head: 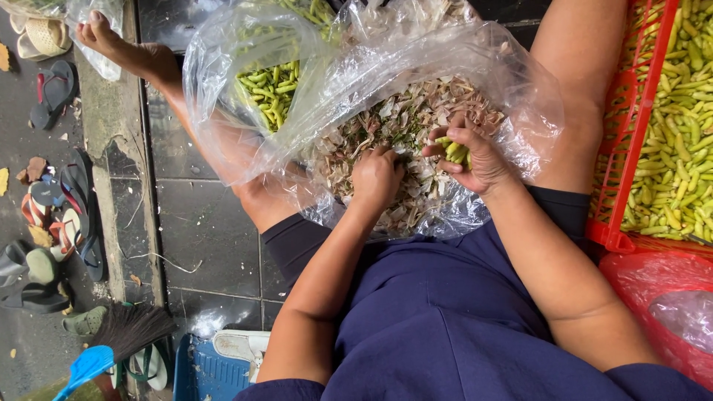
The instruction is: The person sorts chilies by hand, removing stems and separating them into different plastic bags while sitting on the floor.
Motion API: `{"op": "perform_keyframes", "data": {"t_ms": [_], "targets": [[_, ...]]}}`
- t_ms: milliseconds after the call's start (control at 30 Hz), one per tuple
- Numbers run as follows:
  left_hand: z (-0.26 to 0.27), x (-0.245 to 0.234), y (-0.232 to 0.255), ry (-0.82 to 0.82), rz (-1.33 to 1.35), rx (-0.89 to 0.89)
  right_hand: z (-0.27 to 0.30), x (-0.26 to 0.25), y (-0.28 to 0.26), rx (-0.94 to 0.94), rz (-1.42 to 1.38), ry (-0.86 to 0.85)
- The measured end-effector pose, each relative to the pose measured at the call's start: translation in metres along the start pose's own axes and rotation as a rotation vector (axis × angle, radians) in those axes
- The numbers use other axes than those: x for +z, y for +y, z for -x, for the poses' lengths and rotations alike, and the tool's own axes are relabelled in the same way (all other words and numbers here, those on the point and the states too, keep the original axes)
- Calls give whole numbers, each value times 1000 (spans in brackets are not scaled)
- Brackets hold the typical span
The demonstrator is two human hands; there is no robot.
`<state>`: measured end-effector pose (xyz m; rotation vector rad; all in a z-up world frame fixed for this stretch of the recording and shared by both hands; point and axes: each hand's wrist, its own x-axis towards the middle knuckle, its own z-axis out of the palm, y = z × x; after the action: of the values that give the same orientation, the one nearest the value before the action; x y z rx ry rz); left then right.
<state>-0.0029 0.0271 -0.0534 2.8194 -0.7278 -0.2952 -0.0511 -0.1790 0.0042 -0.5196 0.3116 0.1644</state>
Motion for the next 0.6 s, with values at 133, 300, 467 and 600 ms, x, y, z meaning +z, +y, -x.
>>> {"op": "perform_keyframes", "data": {"t_ms": [133, 300, 467, 600], "targets": [[-2, -8, -3, -139, 42, 20, 5, -2, 4, -22, 69, -5], [-10, 13, -17, -95, 133, 19, 2, -7, 11, -35, 200, 73], [-8, -12, -24, -146, 579, -191, -4, -24, 17, -57, 288, 104], [-8, -50, -21, -118, 912, -230, -6, -21, 21, -33, 415, 141]]}}
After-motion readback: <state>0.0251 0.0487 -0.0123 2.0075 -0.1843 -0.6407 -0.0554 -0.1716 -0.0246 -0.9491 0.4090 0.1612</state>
